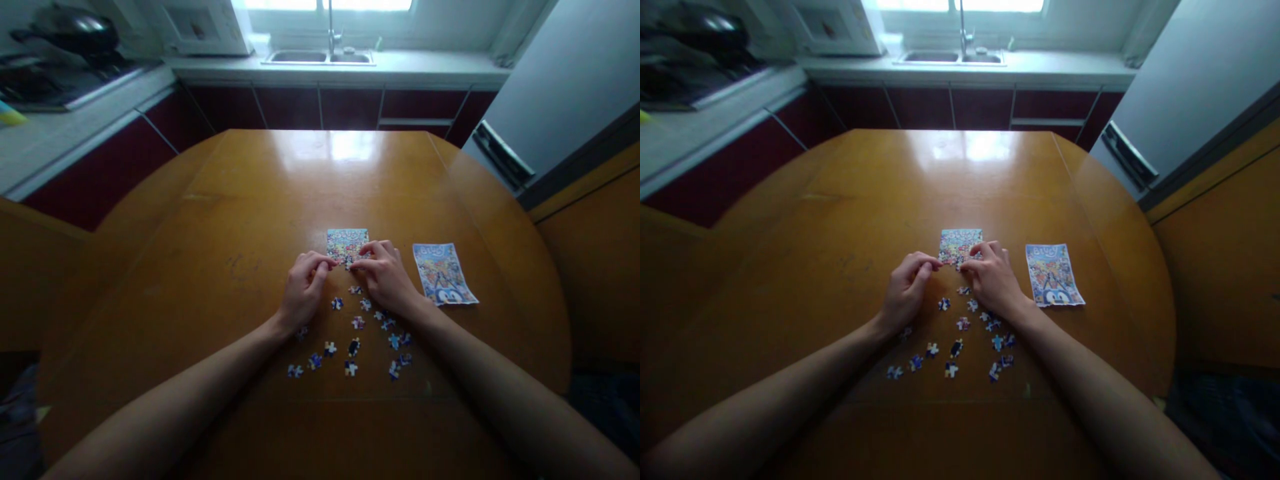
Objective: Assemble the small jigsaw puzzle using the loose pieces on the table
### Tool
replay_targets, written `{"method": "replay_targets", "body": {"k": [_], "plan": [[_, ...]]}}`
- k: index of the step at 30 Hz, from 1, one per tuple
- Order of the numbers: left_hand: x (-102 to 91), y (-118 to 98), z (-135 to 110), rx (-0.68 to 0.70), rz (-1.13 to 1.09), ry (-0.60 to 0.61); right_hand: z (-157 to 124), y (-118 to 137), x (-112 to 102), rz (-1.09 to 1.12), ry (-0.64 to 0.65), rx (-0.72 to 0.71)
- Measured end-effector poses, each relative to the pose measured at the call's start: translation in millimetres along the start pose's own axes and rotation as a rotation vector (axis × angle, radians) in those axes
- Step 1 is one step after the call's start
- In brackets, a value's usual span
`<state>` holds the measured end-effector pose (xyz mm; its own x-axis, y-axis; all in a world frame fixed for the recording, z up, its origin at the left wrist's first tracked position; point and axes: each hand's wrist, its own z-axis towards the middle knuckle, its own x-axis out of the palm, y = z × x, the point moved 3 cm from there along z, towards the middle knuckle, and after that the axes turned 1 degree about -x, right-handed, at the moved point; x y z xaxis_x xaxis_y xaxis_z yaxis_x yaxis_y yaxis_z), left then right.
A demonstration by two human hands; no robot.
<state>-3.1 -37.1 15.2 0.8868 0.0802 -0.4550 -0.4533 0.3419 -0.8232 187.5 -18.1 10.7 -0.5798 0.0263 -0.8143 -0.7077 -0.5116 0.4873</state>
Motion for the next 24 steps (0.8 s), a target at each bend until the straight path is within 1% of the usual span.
{"method": "replay_targets", "body": {"k": [5, 11, 13, 16, 18, 20, 22, 24], "plan": [[-0.8, -0.5, 0.3, -0.005, 0.009, 0.004, -0.1, -1.1, -3.0, -0.01, -0.003, 0.033], [-1.2, 1.1, -0.5, -0.012, -0.004, 0.013, 0.6, -2.0, -2.2, 0.067, 0.002, 0.055], [-1.2, 1.1, -0.5, -0.017, -0.004, 0.013, 1.0, -0.9, -4.5, 0.112, -0.031, 0.044], [-1.0, 0.7, -0.2, -0.023, -0.006, 0.016, 1.6, -1.8, -11.9, 0.183, -0.133, 0.052], [-1.0, 0.5, -0.2, -0.022, -0.012, 0.015, 1.7, -6.0, -17.8, 0.21, -0.214, 0.092], [-0.9, 0.7, -0.2, -0.024, -0.014, 0.015, 1.3, -12.4, -22.5, 0.231, -0.268, 0.143], [-0.8, 1.4, -0.4, -0.03, -0.016, 0.017, 0.7, -19.8, -25.5, 0.239, -0.288, 0.202], [-0.7, 2.5, -0.5, -0.033, -0.026, 0.021, -0.2, -26.3, -27.2, 0.209, -0.264, 0.268]]}}
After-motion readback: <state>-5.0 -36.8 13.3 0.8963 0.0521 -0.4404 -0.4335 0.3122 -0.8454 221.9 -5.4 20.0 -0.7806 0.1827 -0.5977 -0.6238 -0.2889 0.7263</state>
